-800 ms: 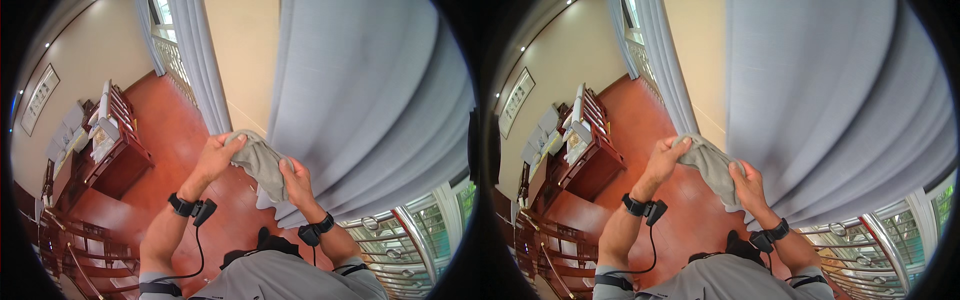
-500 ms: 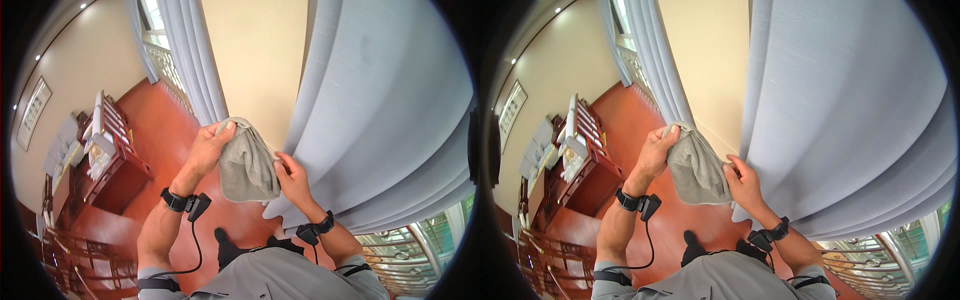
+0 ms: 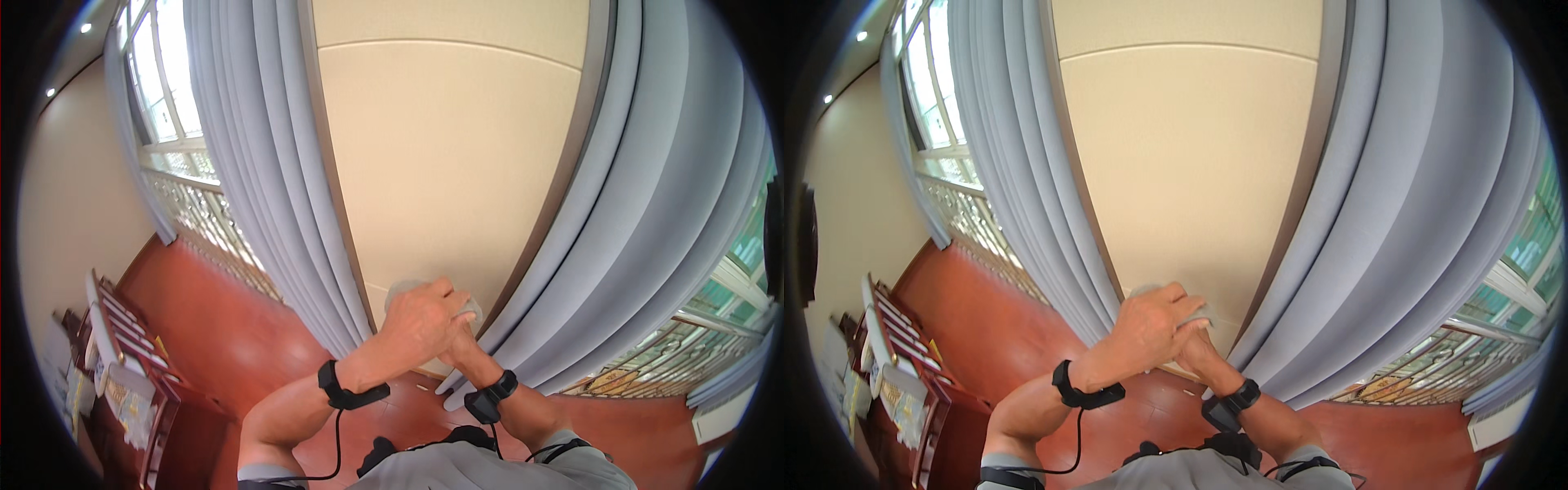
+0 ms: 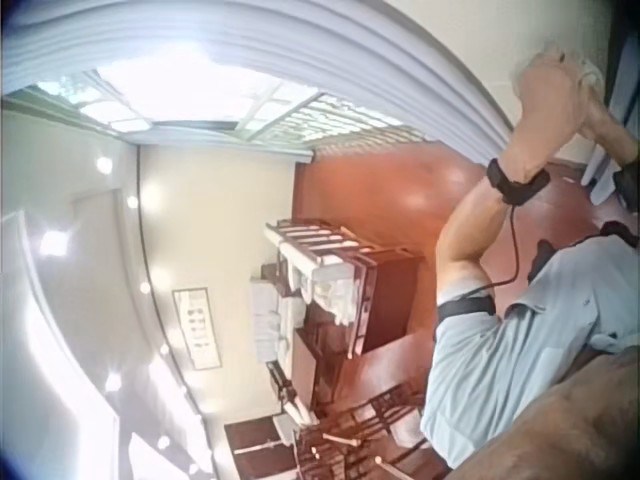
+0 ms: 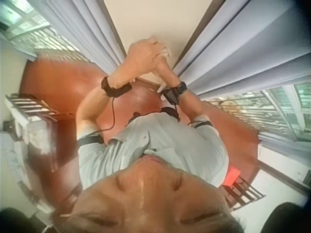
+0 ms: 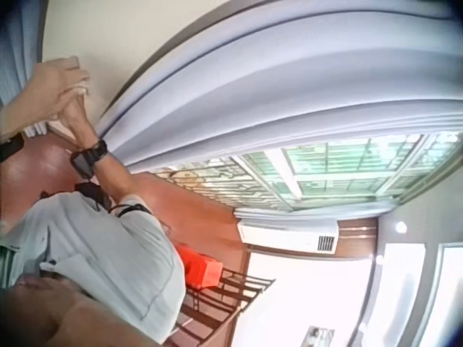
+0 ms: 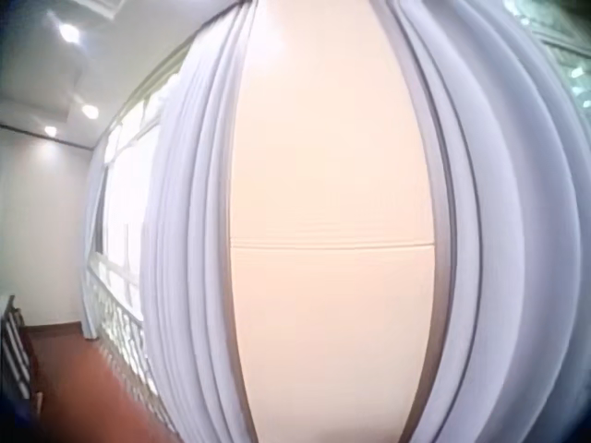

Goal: The recorder is seen wiping a wall panel, then moves to wipe a metal security railing on a window.

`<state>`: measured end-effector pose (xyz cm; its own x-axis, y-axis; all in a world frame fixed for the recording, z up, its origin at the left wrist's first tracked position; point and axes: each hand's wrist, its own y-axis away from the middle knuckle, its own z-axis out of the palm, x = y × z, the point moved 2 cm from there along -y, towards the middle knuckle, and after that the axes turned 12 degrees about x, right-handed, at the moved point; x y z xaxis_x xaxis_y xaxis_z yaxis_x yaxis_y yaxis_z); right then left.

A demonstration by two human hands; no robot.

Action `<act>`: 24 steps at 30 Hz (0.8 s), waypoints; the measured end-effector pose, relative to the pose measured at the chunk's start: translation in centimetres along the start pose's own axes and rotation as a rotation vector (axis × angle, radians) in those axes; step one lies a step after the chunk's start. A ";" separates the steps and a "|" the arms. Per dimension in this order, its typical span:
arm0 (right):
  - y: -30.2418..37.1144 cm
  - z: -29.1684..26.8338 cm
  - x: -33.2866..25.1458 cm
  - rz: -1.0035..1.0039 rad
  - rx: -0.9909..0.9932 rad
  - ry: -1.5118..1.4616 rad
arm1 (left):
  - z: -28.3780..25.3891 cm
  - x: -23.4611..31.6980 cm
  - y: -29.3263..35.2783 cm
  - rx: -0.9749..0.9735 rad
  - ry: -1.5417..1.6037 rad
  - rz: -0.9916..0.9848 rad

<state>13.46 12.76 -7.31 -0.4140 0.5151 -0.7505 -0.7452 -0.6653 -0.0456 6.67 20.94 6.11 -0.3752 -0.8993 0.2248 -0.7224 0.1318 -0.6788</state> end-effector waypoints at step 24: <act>-6.1 5.4 -20.6 -1.621 0.678 1.596 | -8.9 -18.2 -9.3 0.596 -0.021 0.101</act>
<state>23.74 9.11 11.98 0.7667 -0.6359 -0.0879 -0.0674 0.0564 -0.9961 15.01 39.82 14.54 -0.4091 -0.9033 0.1290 -0.2320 -0.0338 -0.9721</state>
